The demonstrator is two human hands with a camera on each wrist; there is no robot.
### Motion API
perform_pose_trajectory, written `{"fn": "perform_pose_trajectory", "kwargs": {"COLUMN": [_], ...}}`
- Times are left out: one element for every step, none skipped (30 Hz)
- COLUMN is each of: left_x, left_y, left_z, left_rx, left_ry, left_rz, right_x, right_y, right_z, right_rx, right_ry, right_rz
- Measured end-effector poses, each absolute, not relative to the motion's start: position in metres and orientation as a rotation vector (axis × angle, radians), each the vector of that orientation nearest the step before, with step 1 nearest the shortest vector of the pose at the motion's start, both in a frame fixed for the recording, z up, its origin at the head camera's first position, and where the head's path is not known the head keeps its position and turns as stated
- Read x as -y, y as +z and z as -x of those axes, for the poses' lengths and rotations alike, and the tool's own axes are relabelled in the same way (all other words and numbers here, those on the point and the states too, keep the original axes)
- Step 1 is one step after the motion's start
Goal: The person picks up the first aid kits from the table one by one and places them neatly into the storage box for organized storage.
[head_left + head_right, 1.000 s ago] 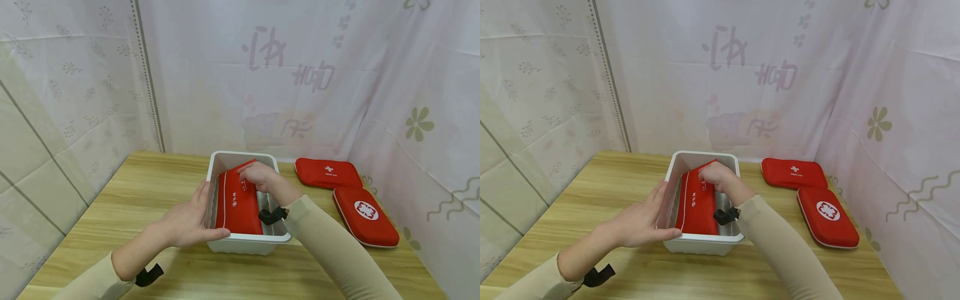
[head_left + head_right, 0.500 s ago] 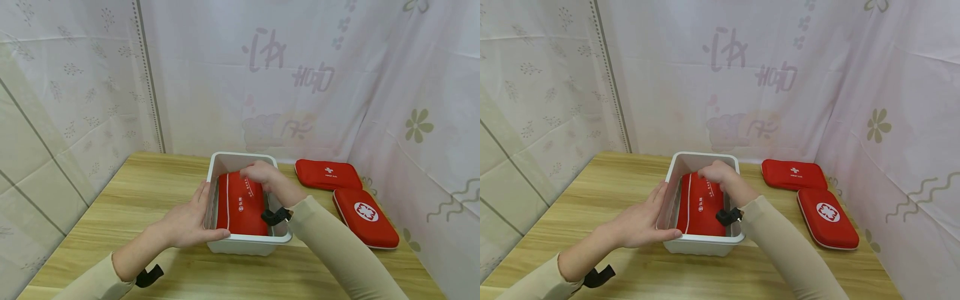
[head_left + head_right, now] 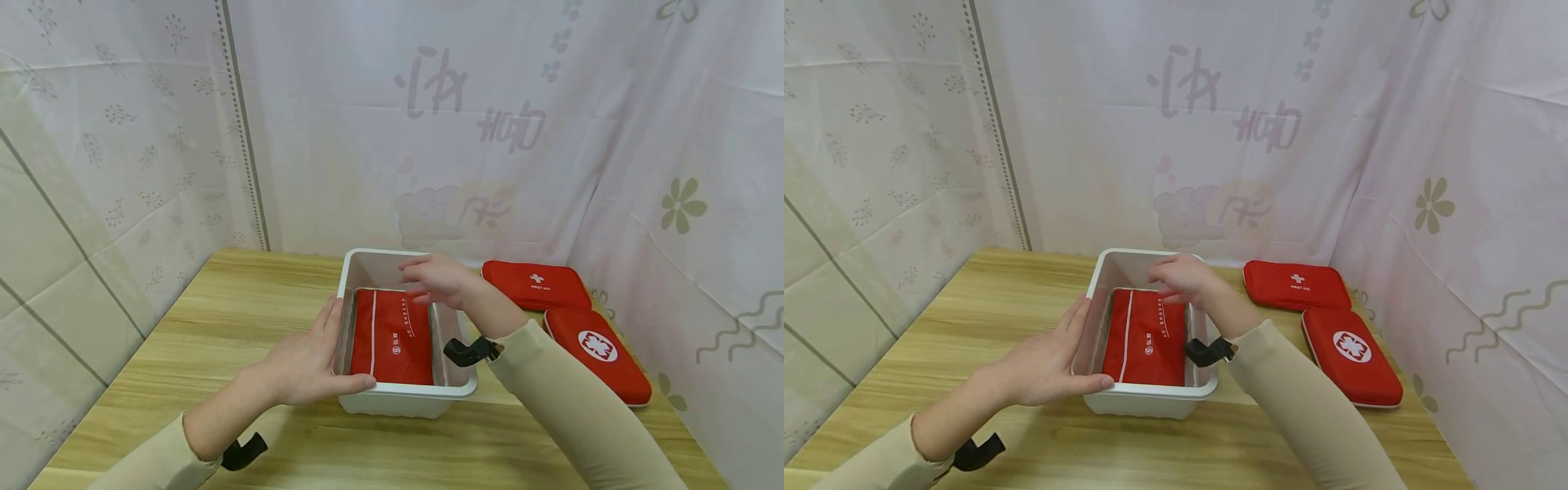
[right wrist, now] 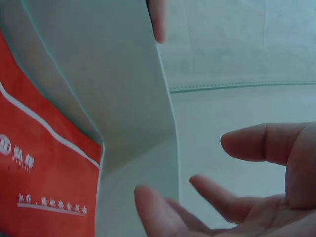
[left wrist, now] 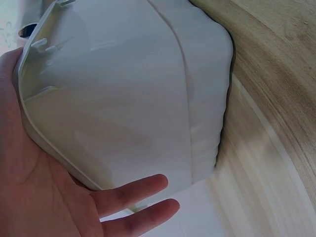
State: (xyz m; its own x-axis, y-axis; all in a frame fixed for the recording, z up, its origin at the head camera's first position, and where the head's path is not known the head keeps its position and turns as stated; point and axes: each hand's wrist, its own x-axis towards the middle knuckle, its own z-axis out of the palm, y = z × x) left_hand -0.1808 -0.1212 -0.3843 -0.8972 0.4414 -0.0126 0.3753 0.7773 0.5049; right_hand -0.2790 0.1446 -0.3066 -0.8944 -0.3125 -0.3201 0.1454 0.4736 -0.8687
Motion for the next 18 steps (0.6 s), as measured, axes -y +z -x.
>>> {"fn": "perform_pose_trajectory", "kwargs": {"left_x": [0.122, 0.122, 0.123, 0.122, 0.122, 0.122, 0.122, 0.122, 0.122, 0.122, 0.122, 0.122, 0.122, 0.122, 0.121, 0.121, 0.121, 0.121], "left_y": [-0.385, -0.385, -0.385, -0.385, -0.385, -0.385, -0.385, -0.385, -0.385, -0.385, -0.385, -0.385, -0.385, -0.385, -0.385, -0.385, -0.385, -0.385], "left_z": [0.181, 0.181, 0.181, 0.181, 0.181, 0.181, 0.181, 0.181, 0.181, 0.181, 0.181, 0.181, 0.181, 0.181, 0.181, 0.180, 0.180, 0.180], "left_rx": [-2.837, -2.836, -2.836, -2.834, -2.833, -2.833, -2.833, -2.833, -2.833, -2.833, -2.834, -2.834, -2.835, -2.837, -2.837, -2.839, -2.840, -2.840], "left_ry": [0.769, 0.772, 0.775, 0.776, 0.775, 0.774, 0.771, 0.769, 0.768, 0.767, 0.765, 0.763, 0.760, 0.758, 0.756, 0.753, 0.751, 0.751], "left_rz": [-0.653, -0.653, -0.652, -0.649, -0.646, -0.645, -0.643, -0.643, -0.643, -0.642, -0.642, -0.643, -0.644, -0.646, -0.647, -0.648, -0.650, -0.651], "right_x": [-0.148, -0.152, -0.157, -0.162, -0.168, -0.174, -0.181, -0.188, -0.195, -0.202, -0.209, -0.217, -0.225, -0.234, -0.242, -0.251, -0.260, -0.269], "right_y": [-0.305, -0.304, -0.303, -0.304, -0.303, -0.303, -0.303, -0.303, -0.303, -0.302, -0.302, -0.302, -0.302, -0.303, -0.304, -0.305, -0.307, -0.309], "right_z": [0.278, 0.277, 0.277, 0.278, 0.277, 0.277, 0.277, 0.276, 0.276, 0.275, 0.274, 0.273, 0.272, 0.271, 0.270, 0.269, 0.268, 0.267], "right_rx": [-2.286, -2.285, -2.289, -2.291, -2.296, -2.304, -2.315, -2.336, -2.366, -2.401, -2.441, -2.486, -2.534, -2.585, -2.632, -2.672, -2.708, -2.740], "right_ry": [-1.399, -1.394, -1.391, -1.392, -1.398, -1.406, -1.423, -1.438, -1.450, -1.457, -1.466, -1.470, -1.468, -1.459, -1.450, -1.439, -1.425, -1.407], "right_rz": [0.165, 0.192, 0.216, 0.242, 0.261, 0.281, 0.300, 0.322, 0.344, 0.364, 0.382, 0.402, 0.417, 0.423, 0.423, 0.414, 0.406, 0.389]}}
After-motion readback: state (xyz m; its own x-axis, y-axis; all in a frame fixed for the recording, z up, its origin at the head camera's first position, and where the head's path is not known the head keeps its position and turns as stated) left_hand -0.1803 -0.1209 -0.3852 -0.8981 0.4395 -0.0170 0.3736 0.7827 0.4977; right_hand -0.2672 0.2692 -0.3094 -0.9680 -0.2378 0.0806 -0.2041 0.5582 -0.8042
